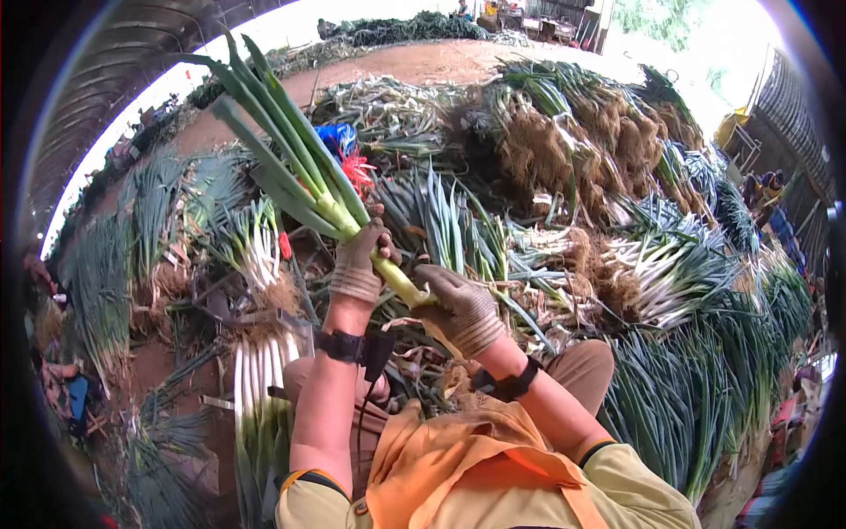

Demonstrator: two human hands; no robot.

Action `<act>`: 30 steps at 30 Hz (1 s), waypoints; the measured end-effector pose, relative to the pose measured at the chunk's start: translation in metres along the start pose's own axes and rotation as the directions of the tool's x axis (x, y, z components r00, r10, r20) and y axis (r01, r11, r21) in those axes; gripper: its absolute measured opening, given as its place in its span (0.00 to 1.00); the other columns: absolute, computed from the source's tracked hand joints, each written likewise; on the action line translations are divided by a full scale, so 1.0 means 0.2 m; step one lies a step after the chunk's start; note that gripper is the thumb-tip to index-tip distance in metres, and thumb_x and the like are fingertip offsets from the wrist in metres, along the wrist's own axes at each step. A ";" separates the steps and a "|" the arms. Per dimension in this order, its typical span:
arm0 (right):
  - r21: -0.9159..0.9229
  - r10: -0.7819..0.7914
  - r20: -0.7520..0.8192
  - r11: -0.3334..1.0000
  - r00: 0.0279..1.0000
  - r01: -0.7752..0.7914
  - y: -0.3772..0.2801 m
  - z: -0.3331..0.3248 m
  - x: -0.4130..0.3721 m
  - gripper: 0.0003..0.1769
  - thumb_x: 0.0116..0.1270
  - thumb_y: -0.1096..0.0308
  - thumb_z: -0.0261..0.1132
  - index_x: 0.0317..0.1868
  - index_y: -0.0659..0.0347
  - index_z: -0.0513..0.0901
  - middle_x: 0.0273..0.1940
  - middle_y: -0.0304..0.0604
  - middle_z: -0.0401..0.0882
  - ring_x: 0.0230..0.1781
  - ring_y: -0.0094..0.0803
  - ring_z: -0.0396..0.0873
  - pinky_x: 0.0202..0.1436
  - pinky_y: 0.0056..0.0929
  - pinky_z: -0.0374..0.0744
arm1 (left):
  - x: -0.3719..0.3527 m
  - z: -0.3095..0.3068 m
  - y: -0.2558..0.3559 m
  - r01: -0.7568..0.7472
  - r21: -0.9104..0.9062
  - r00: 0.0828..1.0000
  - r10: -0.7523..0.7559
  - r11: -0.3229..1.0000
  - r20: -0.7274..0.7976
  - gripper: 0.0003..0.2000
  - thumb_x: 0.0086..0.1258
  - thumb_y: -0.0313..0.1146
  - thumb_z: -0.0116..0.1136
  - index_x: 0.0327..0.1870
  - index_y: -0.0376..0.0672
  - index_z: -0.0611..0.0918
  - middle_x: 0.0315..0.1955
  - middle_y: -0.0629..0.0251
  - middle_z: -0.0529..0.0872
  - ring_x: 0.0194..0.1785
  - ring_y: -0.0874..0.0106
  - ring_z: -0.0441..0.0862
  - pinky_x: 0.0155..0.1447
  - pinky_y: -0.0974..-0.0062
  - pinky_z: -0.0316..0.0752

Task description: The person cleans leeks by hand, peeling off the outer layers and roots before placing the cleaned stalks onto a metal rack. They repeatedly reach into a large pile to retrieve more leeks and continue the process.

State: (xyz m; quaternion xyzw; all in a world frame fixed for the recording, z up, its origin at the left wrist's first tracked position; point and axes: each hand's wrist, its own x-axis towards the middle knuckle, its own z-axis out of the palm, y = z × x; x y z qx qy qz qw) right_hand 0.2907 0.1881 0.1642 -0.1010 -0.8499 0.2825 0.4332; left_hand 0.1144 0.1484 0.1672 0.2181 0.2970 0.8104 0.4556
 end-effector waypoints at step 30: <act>-0.424 0.483 0.872 0.670 -0.075 -0.610 0.46 -0.38 -1.22 0.13 0.61 0.63 0.58 0.45 0.57 0.77 0.37 0.45 0.79 0.36 0.34 0.77 0.43 0.28 0.74 | 0.59 -0.41 0.79 -0.020 0.177 0.965 0.065 0.984 -0.255 0.10 0.52 0.27 0.61 0.31 0.41 0.72 0.17 0.71 0.73 0.15 0.81 0.69 0.20 0.86 0.69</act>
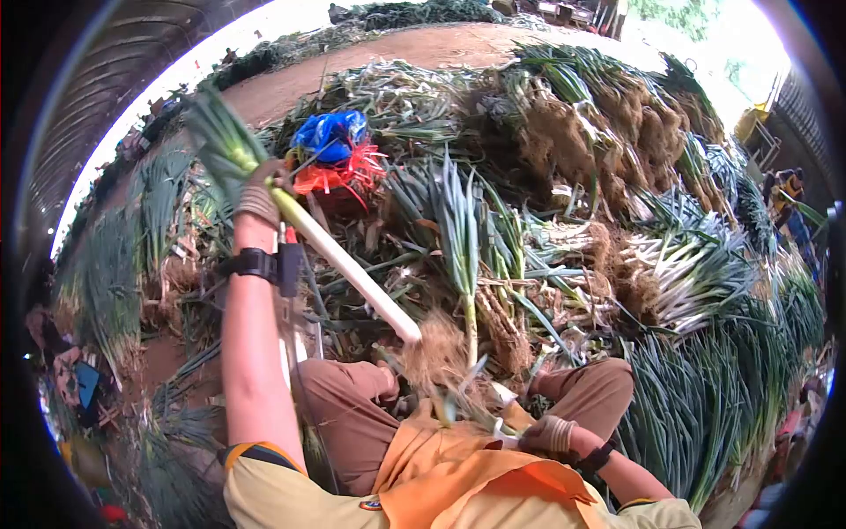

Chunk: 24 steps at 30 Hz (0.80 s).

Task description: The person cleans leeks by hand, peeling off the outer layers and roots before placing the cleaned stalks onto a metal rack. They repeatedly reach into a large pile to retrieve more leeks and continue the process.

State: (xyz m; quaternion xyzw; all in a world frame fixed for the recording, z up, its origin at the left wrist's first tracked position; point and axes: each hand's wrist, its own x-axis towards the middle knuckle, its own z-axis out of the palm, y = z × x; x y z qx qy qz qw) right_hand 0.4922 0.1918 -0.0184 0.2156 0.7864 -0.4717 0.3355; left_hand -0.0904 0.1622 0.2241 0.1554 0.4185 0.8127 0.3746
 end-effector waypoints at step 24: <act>0.201 -0.504 -0.351 0.783 0.789 0.589 -0.57 -0.15 -0.08 0.14 0.58 0.60 0.62 0.31 0.65 0.79 0.24 0.42 0.76 0.25 0.20 0.71 0.29 0.21 0.70 | -0.83 -0.67 -0.85 -0.009 -0.167 0.895 -0.066 0.986 -0.441 0.10 0.56 0.31 0.56 0.19 0.45 0.68 0.12 0.70 0.68 0.14 0.75 0.65 0.20 0.80 0.65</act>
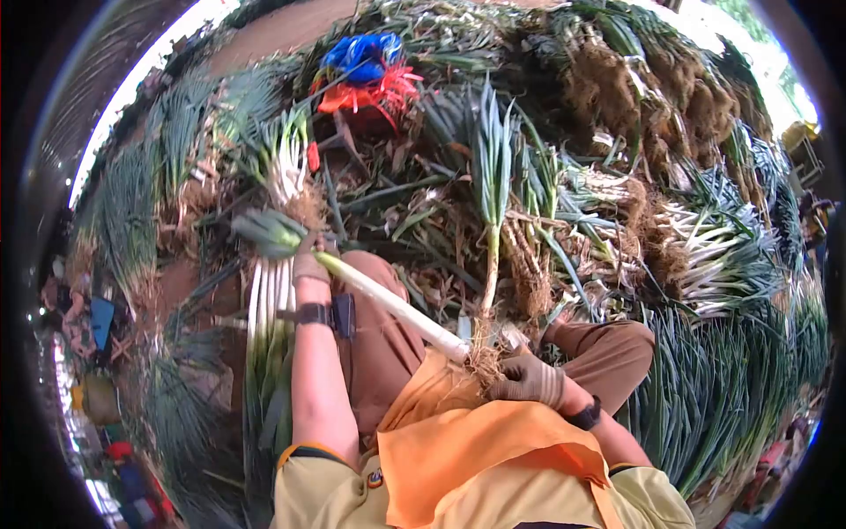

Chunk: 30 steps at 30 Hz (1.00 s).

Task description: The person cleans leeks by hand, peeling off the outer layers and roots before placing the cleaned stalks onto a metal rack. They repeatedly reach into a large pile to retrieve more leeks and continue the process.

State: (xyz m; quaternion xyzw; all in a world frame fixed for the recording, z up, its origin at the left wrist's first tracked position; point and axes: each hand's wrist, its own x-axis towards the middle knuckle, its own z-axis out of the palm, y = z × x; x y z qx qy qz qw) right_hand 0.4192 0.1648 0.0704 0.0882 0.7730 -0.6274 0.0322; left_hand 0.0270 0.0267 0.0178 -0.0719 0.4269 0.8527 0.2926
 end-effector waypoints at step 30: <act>-0.434 0.011 -0.505 0.861 0.863 -0.265 0.04 0.05 0.35 0.32 0.47 0.63 0.70 0.53 0.57 0.68 0.37 0.54 0.76 0.36 0.44 0.77 0.37 0.33 0.74 | -0.19 0.65 -0.07 -0.125 0.229 0.958 0.178 0.965 -0.226 0.14 0.52 0.38 0.64 0.25 0.40 0.72 0.12 0.65 0.73 0.12 0.70 0.70 0.18 0.73 0.70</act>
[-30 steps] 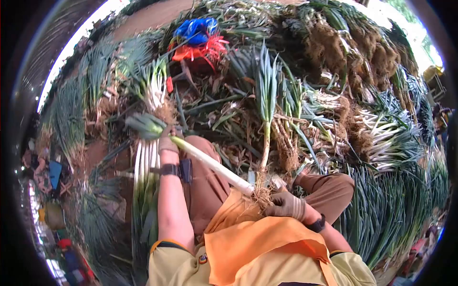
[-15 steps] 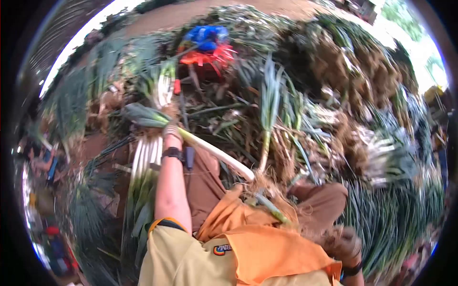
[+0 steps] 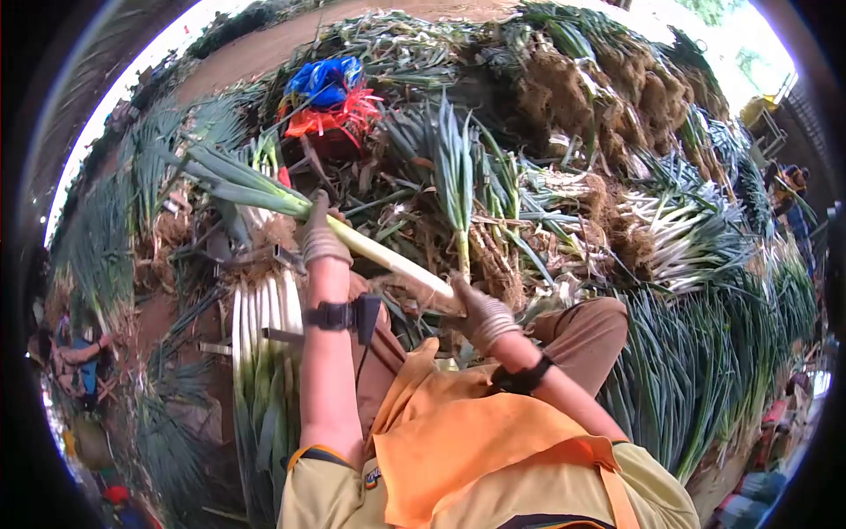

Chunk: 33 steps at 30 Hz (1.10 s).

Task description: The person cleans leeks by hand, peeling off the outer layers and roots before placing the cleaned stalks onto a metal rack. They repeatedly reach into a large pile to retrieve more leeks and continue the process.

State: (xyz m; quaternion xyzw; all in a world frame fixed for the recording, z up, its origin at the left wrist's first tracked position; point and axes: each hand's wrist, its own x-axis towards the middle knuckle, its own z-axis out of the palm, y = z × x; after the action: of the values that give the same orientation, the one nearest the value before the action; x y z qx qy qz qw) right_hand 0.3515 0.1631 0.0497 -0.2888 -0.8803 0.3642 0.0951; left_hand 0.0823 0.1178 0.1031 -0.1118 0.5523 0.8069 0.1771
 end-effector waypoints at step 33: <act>0.108 0.121 0.064 0.986 0.991 -0.128 -0.01 -0.01 0.32 0.18 0.55 0.71 0.60 0.49 0.55 0.73 0.20 0.48 0.73 0.23 0.39 0.75 0.24 0.35 0.72 | -0.51 -0.68 -0.17 0.174 -0.236 0.775 0.016 0.956 0.632 0.26 0.56 0.26 0.60 0.55 0.42 0.64 0.48 0.57 0.72 0.53 0.59 0.72 0.52 0.56 0.75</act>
State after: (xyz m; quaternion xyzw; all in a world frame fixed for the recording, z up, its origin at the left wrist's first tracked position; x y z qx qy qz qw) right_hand 0.2990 0.2008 0.0505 -0.3269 -0.8410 0.4264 0.0631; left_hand 0.1871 -0.0135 0.0622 0.1160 0.3359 0.8596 0.3672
